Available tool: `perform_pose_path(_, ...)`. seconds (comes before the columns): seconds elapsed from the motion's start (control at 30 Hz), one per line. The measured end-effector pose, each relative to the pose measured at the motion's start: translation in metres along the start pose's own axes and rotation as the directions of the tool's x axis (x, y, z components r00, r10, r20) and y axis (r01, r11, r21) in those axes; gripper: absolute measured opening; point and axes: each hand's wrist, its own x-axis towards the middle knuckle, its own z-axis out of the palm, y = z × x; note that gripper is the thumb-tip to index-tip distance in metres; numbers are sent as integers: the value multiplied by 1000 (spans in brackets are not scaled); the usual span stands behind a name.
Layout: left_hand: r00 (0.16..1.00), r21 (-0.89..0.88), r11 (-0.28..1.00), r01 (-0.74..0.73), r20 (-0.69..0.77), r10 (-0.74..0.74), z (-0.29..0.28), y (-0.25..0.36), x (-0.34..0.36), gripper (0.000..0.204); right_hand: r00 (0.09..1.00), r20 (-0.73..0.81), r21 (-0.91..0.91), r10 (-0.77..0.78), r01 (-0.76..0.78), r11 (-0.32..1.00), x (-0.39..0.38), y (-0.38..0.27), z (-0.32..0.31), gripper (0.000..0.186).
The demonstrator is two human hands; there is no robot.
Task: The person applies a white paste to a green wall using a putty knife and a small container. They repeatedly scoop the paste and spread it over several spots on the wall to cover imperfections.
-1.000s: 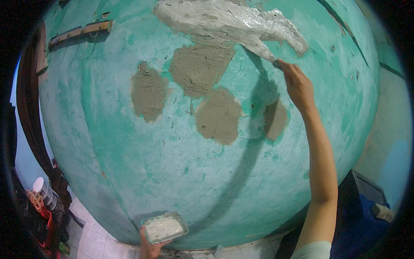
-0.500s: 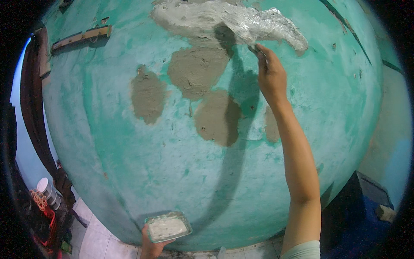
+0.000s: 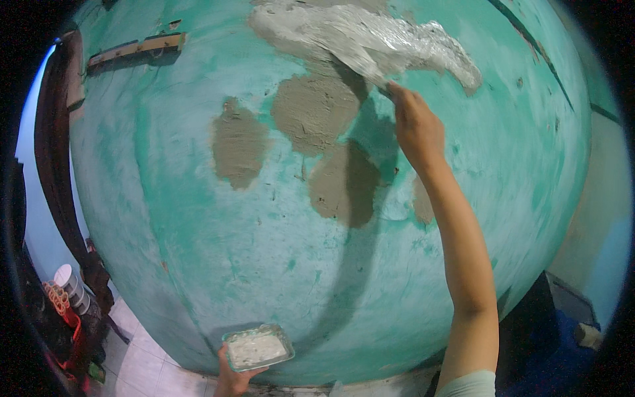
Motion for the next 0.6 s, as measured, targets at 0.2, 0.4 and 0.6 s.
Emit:
perform_pose_path(0.2,997,-251,968,-18,73,38,-7,-7,4,42,995,-89,78,48,-41,996,12,-14,-4,24)
perform_pose_path(0.4,1000,-192,981,-4,-8,3,-6,-10,6,41,995,-73,-63,-69,65,996,73,-40,31,22)
perform_pose_path(0.6,953,120,946,-302,43,299,-27,-81,24,42,999,-32,-90,-20,17,996,35,10,10,24)
